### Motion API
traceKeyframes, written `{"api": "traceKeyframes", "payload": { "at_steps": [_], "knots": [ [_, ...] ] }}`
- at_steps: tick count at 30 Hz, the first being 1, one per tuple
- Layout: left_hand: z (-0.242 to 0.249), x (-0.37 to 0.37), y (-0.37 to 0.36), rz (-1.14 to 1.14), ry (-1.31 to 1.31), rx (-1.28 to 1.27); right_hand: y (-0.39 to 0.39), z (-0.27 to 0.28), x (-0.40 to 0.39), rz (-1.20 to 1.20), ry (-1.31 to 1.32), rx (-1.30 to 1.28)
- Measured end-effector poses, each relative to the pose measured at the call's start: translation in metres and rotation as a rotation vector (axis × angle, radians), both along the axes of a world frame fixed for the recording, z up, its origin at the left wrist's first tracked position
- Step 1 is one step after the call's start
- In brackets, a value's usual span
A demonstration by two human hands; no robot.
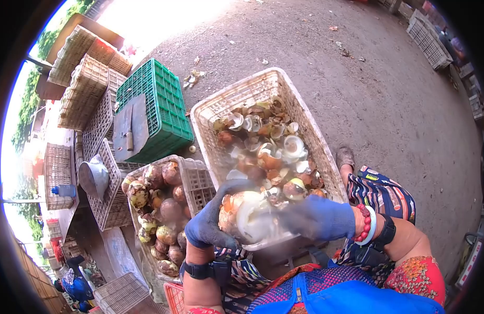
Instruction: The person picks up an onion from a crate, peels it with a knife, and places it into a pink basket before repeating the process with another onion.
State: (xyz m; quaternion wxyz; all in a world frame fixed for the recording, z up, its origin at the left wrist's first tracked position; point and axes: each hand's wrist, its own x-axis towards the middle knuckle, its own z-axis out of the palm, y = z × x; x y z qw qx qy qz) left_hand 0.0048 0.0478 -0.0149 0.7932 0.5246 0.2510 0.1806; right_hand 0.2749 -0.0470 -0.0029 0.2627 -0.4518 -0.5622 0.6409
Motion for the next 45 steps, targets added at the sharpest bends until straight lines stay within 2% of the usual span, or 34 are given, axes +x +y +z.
{"api": "traceKeyframes", "payload": {
  "at_steps": [1,2,5,6,9,10,12,15,17,18,21,26,30,33,35,36,38,41,45],
  "knots": [
    [-0.001,0.0,0.001,-0.002,0.006,0.011,-0.001,-0.003,-0.004,-0.157,-0.128,0.212],
    [0.001,0.0,0.0,0.022,-0.002,-0.008,0.005,-0.005,-0.005,-0.362,-0.244,0.219],
    [0.007,0.002,-0.004,0.085,-0.027,-0.06,0.009,0.004,0.004,-0.287,-0.158,0.279],
    [0.007,0.003,-0.005,0.105,-0.032,-0.074,0.002,0.006,0.001,-0.189,-0.139,0.471],
    [0.016,0.012,-0.01,0.2,0.05,-0.19,-0.002,-0.01,-0.008,-0.156,-0.27,0.273],
    [0.022,0.016,-0.011,0.236,0.091,-0.241,0.003,-0.003,-0.005,-0.222,-0.299,0.28],
    [0.027,0.015,-0.014,0.274,0.107,-0.282,0.015,-0.009,0.004,-0.416,-0.217,0.272],
    [0.024,0.006,-0.021,0.207,0.029,-0.242,0.014,-0.007,-0.005,-0.425,-0.019,0.345],
    [0.02,0.001,-0.021,0.155,-0.01,-0.202,0.004,0.009,-0.002,-0.162,-0.112,0.382],
    [0.017,0.001,-0.02,0.133,-0.025,-0.181,0.002,0.004,-0.003,-0.118,-0.099,0.523],
    [0.011,0.001,-0.014,0.099,-0.069,-0.157,0.003,0.011,-0.003,0.025,-0.306,0.545],
    [0.006,0.006,-0.011,0.104,-0.133,-0.182,0.003,0.018,-0.008,-0.023,-0.566,0.53],
    [0.017,0.012,-0.011,0.151,0.005,-0.243,-0.005,0.012,-0.015,0.031,-0.726,0.435],
    [0.007,0.009,-0.009,0.076,0.044,-0.15,-0.012,0.003,-0.012,-0.011,-0.362,0.267],
    [0.005,0.005,-0.011,0.021,0.038,-0.102,-0.003,0.005,-0.001,0.169,-0.144,0.012],
    [0.001,0.004,-0.012,0.014,-0.017,-0.139,-0.002,0.004,0.0,0.213,-0.058,-0.079],
    [-0.001,0.003,-0.014,-0.017,0.051,-0.008,-0.004,-0.003,0.001,0.253,0.077,-0.234],
    [0.0,0.005,-0.016,-0.024,0.059,-0.017,-0.002,-0.005,0.001,0.264,0.055,-0.203],
    [0.005,0.012,-0.014,-0.013,0.033,-0.083,0.002,0.013,0.006,0.296,-0.28,0.17]
  ]
}}
